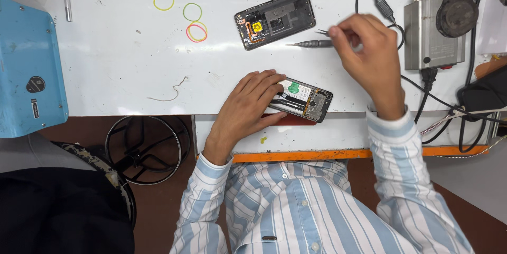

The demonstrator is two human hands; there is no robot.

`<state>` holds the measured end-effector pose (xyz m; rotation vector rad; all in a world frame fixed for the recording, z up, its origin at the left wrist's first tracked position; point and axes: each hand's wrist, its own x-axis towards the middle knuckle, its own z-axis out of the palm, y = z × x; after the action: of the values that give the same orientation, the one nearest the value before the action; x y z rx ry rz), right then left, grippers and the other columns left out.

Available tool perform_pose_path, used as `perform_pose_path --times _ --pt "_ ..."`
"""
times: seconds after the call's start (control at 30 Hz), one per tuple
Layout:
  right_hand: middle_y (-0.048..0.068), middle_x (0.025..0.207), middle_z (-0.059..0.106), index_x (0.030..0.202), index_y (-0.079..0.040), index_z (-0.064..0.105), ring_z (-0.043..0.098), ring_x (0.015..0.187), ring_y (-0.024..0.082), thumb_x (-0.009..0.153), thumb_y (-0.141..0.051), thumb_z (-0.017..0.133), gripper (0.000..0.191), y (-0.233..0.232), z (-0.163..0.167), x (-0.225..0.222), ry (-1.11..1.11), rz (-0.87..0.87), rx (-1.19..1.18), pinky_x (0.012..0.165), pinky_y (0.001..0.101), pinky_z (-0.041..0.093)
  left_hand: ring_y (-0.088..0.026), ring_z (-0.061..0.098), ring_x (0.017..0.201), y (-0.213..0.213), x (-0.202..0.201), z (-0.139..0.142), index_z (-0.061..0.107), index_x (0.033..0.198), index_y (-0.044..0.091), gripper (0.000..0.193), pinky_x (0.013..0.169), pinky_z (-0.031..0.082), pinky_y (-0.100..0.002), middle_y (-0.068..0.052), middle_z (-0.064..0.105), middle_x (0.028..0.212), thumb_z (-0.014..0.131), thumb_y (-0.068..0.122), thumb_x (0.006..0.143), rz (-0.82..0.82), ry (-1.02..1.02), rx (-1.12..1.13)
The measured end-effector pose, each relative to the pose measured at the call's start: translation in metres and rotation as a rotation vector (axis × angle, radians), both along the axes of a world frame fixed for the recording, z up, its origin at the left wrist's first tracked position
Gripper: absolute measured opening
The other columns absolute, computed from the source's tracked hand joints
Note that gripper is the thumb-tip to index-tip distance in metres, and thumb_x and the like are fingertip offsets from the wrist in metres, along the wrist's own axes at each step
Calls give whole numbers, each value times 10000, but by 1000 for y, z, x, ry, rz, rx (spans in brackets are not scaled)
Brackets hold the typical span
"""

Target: The person uses a precision screwdriver to remove screws from a disassembled smartphone chassis. They then use tweezers to lift and remove a metal shielding plate from the phone's interior.

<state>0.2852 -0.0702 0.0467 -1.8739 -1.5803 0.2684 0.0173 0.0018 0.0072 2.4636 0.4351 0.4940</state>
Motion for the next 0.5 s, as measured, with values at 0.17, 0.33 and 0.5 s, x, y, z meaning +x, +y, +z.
perform_pose_path --times 0.17,0.33,0.5 --pt "67 599 629 758 0 689 594 547 92 1100 -270 602 444 -100 -11 -43 395 -433 -228 521 246 439 -347 509 1249 -30 6 -20 618 1220 44 599 1063 427 -483 -142 562 1328 829 432 816 154 70 34" --pt "76 738 733 924 15 722 694 661 124 1051 -304 528 395 -144 -60 -89 846 -392 -447 621 260 558 -335 504 1183 -71 8 -19 640 1225 37 584 994 427 -482 -143 558 1303 828 434 839 331 84 18" --pt "63 1044 720 1187 22 637 704 968 113 1041 -249 539 323 -150 -100 -114 1282 -268 -304 863 270 574 -319 549 1134 -105 14 -1 639 1231 36 473 969 425 -468 -143 582 1247 793 315 883 423 54 -52"
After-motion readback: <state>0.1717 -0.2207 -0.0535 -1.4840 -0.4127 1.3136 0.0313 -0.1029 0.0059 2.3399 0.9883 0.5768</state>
